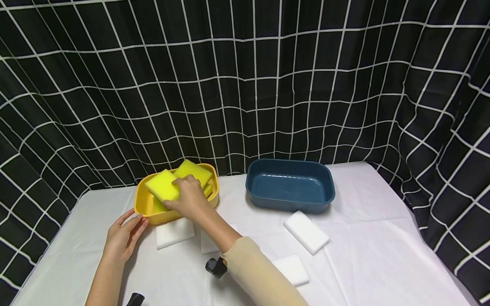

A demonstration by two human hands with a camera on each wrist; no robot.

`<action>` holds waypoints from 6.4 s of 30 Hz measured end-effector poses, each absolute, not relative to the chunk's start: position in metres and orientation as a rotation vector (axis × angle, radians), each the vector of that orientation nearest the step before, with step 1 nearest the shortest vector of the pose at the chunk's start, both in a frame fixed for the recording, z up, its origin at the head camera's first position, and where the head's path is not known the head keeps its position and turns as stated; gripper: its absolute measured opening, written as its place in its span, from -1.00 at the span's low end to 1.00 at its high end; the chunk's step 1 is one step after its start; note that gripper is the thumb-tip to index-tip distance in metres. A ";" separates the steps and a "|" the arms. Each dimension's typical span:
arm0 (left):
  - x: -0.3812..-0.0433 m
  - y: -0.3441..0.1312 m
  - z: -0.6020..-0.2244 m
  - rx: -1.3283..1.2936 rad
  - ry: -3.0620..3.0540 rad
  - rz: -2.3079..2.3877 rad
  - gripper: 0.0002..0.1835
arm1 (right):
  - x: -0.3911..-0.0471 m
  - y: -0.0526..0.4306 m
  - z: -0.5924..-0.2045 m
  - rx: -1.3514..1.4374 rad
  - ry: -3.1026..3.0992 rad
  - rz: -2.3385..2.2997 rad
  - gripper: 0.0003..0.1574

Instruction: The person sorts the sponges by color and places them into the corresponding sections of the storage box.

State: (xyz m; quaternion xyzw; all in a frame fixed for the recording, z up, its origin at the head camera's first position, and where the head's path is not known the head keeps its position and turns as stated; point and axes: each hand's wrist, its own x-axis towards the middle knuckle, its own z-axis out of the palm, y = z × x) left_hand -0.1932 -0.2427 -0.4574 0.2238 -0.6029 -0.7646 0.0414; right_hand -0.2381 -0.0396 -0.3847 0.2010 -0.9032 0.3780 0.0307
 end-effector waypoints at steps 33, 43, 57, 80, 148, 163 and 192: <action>-0.194 -0.243 -0.456 0.697 -1.825 -2.379 -0.28 | -0.247 -0.075 -0.419 0.567 -2.786 0.962 -0.24; -0.193 -0.244 -0.456 0.702 -1.827 -2.372 -0.28 | -0.244 -0.073 -0.422 0.588 -2.763 1.029 -0.23; -0.192 -0.244 -0.456 0.655 -1.822 -2.380 -0.28 | -0.234 -0.062 -0.418 0.619 -2.696 1.213 -0.28; -0.193 -0.244 -0.457 0.671 -1.808 -2.392 -0.28 | -0.214 -0.020 -0.409 0.638 -2.630 1.340 -0.42; -0.194 -0.243 -0.458 0.724 -1.830 -2.352 -0.28 | -0.193 0.179 -0.396 0.224 -2.414 1.209 -0.65; -0.193 -0.241 -0.456 0.739 -1.864 -2.291 -0.31 | -0.198 0.222 -0.397 0.132 -2.386 1.142 -0.59; -0.183 -0.256 -0.441 0.506 -2.264 -2.089 -0.61 | -0.217 0.291 -0.421 -0.292 -2.282 1.176 -0.56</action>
